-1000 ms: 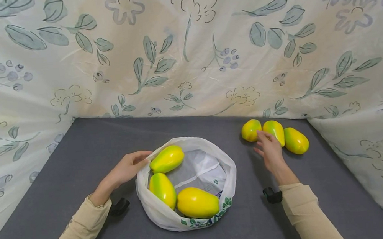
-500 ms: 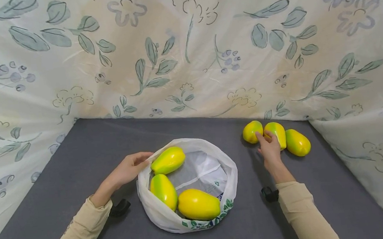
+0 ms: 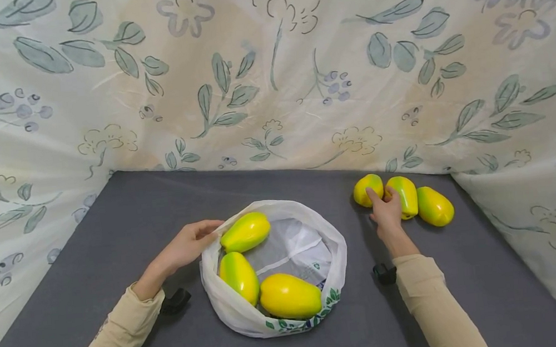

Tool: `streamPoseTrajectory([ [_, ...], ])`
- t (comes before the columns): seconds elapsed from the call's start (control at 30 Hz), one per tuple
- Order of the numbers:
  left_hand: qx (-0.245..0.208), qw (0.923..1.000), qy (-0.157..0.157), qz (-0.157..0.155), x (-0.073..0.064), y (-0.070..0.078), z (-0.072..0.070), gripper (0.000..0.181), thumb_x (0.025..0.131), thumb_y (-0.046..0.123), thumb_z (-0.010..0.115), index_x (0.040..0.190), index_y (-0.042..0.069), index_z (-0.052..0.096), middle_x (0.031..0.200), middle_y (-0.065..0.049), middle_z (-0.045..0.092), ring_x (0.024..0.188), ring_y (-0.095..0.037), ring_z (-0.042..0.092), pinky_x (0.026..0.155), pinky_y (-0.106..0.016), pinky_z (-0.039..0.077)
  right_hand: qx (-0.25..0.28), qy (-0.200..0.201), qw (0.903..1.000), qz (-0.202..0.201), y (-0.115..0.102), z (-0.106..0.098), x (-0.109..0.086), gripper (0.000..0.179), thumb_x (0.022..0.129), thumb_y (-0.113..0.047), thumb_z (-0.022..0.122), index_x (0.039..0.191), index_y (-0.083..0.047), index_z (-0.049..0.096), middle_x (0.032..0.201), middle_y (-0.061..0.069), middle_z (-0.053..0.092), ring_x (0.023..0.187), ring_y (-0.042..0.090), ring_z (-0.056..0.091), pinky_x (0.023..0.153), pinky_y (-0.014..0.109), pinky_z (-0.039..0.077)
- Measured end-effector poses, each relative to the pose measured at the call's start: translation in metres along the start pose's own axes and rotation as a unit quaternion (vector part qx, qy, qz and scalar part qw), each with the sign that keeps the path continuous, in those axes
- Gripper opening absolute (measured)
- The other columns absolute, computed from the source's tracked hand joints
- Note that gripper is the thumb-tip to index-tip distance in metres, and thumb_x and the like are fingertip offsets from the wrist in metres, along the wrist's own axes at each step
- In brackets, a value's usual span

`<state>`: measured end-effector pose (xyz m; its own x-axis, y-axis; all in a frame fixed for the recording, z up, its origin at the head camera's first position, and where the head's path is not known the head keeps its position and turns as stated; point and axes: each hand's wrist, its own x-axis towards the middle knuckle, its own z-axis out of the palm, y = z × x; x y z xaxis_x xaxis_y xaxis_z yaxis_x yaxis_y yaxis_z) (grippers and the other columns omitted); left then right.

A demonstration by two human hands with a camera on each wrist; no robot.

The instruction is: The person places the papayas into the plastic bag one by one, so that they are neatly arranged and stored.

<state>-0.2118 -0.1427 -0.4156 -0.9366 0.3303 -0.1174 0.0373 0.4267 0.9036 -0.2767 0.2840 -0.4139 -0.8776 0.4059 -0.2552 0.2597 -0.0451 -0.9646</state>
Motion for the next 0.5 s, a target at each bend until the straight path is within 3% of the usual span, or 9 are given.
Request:
streamPoseTrajectory([
  [0.2, 0.002, 1.0, 0.003, -0.001, 0.001, -0.001, 0.0, 0.038, 0.101, 0.012, 0.05, 0.137, 0.003, 0.049, 0.123, -0.017, 0.057, 0.091, -0.022, 0.061, 0.064, -0.034, 0.053, -0.022, 0.004, 0.9997, 0.011, -0.002, 0.005, 0.002, 0.087, 0.093, -0.044, 0.057, 0.154, -0.022, -0.002, 0.158, 0.007, -0.001, 0.14, 0.027, 0.018, 0.101, 0.048, 0.036],
  [0.5, 0.005, 1.0, 0.004, -0.006, 0.002, -0.001, 0.0, 0.037, 0.1, 0.012, 0.05, 0.137, 0.006, 0.051, 0.122, -0.017, 0.058, 0.087, -0.022, 0.061, 0.063, -0.033, 0.053, -0.075, 0.03, 0.9968, -0.004, 0.0, 0.014, 0.006, 0.085, 0.094, -0.042, 0.056, 0.155, -0.021, 0.001, 0.157, 0.008, 0.008, 0.132, 0.029, 0.031, 0.099, 0.044, 0.04],
])
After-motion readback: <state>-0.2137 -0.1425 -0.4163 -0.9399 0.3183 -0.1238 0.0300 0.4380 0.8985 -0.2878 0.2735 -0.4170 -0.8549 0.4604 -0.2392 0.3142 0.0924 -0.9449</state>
